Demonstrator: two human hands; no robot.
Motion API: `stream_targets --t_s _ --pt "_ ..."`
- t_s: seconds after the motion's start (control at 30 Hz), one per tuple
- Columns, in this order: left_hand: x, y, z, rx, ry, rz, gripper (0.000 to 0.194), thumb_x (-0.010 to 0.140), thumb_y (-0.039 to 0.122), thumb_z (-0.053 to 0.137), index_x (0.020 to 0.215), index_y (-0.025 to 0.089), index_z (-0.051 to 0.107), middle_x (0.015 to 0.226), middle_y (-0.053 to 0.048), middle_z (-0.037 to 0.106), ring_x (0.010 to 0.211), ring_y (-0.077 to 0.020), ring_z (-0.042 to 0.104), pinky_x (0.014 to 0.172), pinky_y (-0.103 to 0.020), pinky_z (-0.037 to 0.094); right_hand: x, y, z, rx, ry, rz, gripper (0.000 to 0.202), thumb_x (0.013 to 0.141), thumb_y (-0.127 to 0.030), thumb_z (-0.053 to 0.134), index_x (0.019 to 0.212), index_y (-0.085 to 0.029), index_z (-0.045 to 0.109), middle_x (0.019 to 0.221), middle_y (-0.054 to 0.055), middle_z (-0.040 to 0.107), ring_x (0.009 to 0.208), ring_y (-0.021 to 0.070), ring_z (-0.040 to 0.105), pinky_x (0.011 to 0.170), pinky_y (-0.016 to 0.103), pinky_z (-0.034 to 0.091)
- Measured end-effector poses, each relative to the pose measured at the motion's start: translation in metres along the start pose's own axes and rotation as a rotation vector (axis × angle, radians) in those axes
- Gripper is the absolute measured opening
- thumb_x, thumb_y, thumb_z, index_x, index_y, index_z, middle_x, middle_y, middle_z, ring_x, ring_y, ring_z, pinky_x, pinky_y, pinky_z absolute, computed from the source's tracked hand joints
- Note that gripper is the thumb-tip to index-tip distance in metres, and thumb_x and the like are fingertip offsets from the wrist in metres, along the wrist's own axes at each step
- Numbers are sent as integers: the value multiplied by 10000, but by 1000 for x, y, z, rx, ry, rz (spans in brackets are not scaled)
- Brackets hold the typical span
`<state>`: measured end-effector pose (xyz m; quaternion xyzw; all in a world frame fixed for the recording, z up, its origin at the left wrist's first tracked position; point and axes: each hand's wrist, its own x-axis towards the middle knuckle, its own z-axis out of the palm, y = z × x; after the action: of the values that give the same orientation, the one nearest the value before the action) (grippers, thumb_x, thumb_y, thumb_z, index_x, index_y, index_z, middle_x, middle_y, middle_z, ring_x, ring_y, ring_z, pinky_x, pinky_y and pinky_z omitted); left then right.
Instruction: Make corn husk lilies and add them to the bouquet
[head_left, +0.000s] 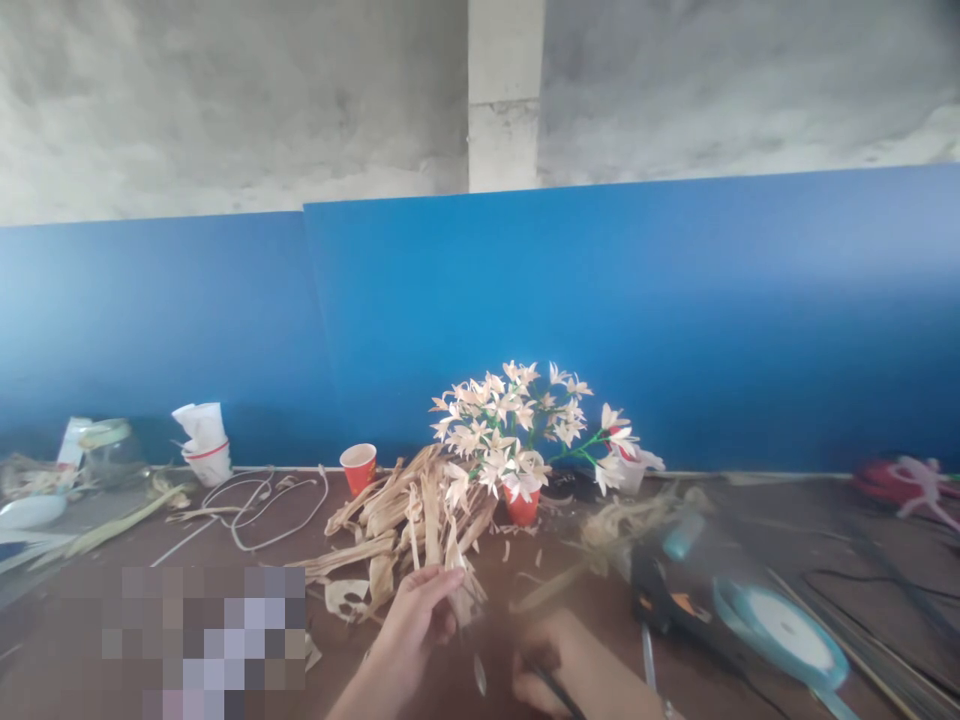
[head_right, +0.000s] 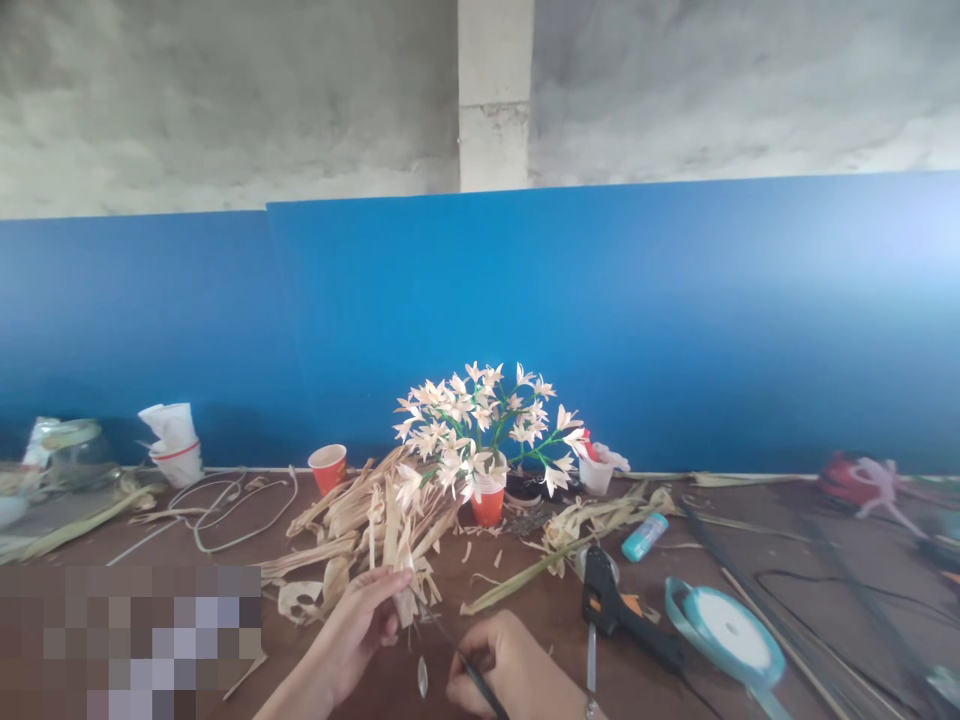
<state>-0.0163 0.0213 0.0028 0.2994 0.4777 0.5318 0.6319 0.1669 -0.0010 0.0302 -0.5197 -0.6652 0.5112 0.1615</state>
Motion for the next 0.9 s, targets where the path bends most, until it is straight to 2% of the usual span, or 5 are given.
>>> stream_targets --t_s 0.23,0.4,0.67,0.8,0.9 --pt "-1 -2 1 -58 61 -33 228 570 268 752 599 150 559 410 73 502 320 -30 400 342 -147 258 0 5 -4 86 -71 -61 79 592 -164 542 513 -169 548 354 -90 374 327 32 312 357 158 218" --pt "-4 -1 2 -153 49 -21 205 589 242 747 629 150 568 470 60 543 351 -28 421 361 -145 284 3 16 -9 137 -105 -104 112 615 -244 599 665 -145 613 405 -69 460 355 42 406 356 140 251" --pt "-16 -6 17 -89 -134 14 207 565 250 744 612 119 591 495 -10 622 388 -74 505 382 -171 312 24 24 12 349 275 -291 389 587 -436 701 848 -176 576 671 2 578 650 154 559 595 248 464" --pt "-23 -9 28 -94 -188 -37 209 564 253 744 574 128 576 483 -20 631 385 -90 516 377 -179 322 40 37 21 405 484 -337 367 570 -461 699 785 -187 583 615 -13 570 604 153 554 560 243 457" --pt "-30 -6 37 -108 -205 -61 225 540 257 755 528 128 571 435 -12 607 348 -80 478 364 -184 320 49 46 20 401 481 -302 337 568 -466 690 722 -181 598 553 -24 551 550 141 537 523 232 439"
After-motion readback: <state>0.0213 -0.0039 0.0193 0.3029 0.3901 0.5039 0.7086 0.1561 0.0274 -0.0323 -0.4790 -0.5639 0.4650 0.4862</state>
